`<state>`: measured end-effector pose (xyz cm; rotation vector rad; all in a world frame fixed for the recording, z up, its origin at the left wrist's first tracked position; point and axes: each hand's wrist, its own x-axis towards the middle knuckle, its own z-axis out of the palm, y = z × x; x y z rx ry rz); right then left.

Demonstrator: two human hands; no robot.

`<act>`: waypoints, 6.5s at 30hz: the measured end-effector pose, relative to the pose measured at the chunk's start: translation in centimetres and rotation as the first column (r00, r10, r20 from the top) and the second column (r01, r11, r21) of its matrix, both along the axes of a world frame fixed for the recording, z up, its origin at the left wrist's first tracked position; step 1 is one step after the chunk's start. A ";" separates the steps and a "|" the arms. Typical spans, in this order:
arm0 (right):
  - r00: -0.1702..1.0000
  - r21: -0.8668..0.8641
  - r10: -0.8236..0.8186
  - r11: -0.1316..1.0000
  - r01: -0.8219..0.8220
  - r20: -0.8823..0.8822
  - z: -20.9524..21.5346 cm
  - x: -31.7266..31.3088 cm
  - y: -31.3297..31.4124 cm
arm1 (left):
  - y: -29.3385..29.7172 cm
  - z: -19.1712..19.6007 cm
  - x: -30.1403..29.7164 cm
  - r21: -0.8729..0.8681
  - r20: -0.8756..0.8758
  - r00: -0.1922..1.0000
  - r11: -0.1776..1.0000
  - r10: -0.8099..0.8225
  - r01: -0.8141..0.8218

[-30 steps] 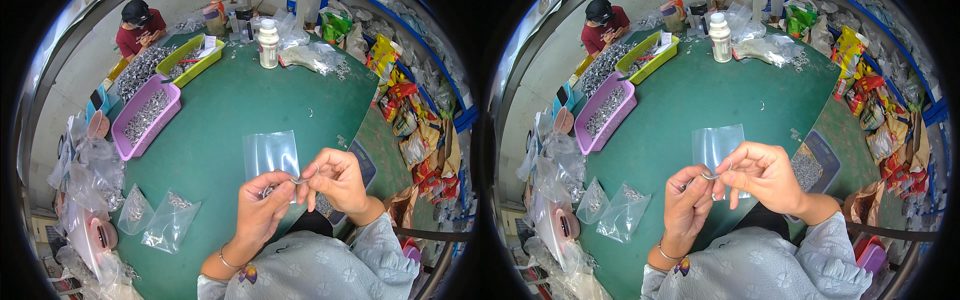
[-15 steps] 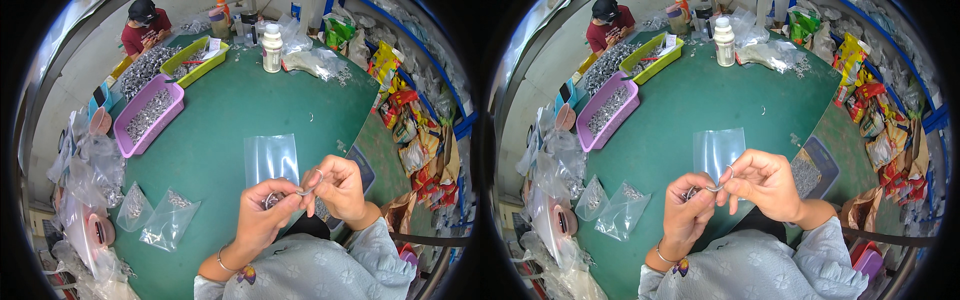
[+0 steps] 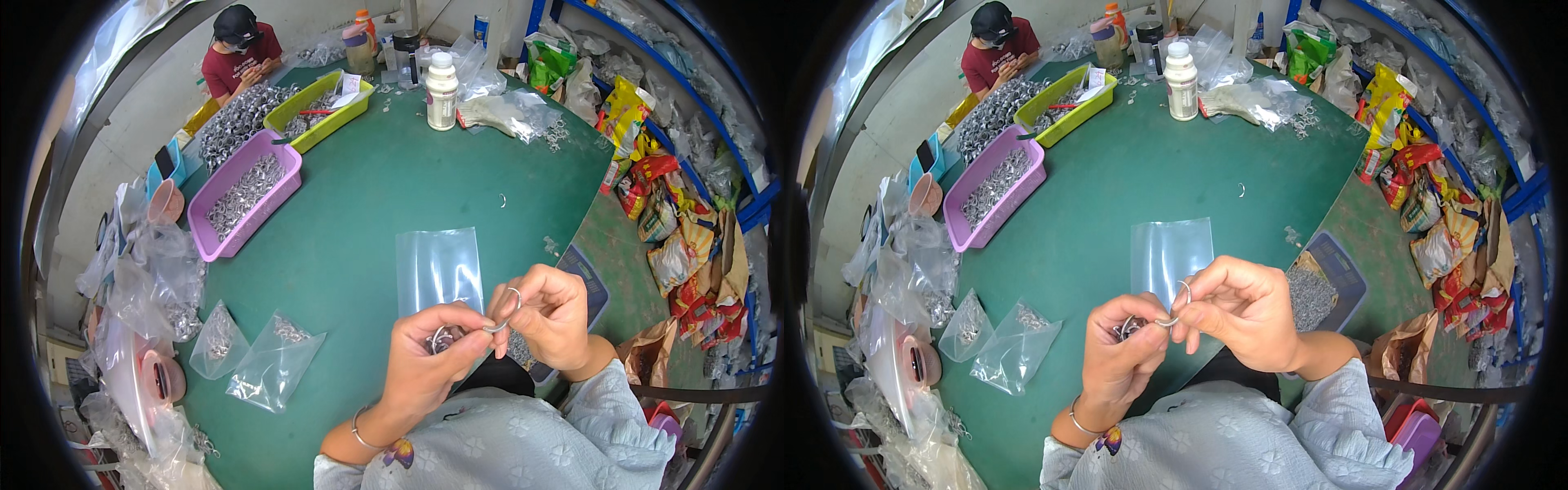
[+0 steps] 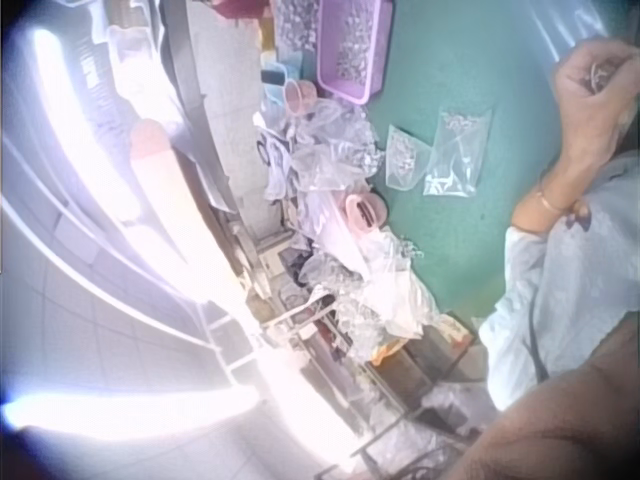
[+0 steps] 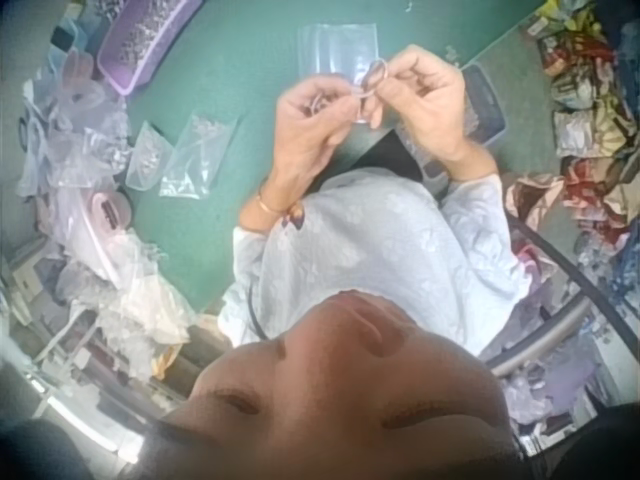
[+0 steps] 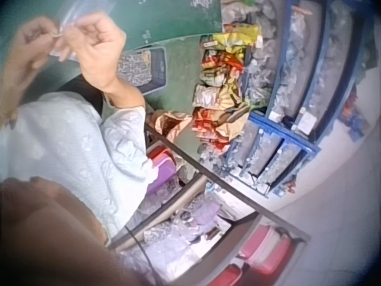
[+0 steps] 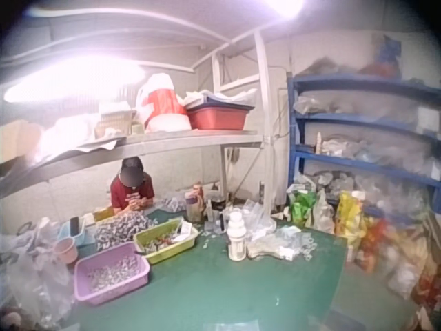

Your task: The person sorts small metallic hooks into plastic bags by hand, then writes numbers on a small piece of paper using a red pencil.

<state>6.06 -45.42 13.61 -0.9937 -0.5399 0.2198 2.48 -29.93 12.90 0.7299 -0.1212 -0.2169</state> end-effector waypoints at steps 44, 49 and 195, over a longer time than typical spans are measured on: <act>0.846 0.043 0.015 0.999 0.009 -0.533 -8.6 8.6 -0.3 | -0.5 -7.1 3.2 0.122 -0.307 0.927 0.975 0.214 -0.185; 0.769 0.230 0.211 0.969 -0.086 -0.603 -6.3 3.9 1.4 | -1.9 -5.8 2.8 0.474 0.139 0.878 0.747 0.459 -0.466; -0.147 0.157 -0.056 0.305 0.939 0.988 2.1 20.2 2.9 | 8.3 -8.5 -0.2 0.734 0.379 0.807 0.383 0.453 -0.560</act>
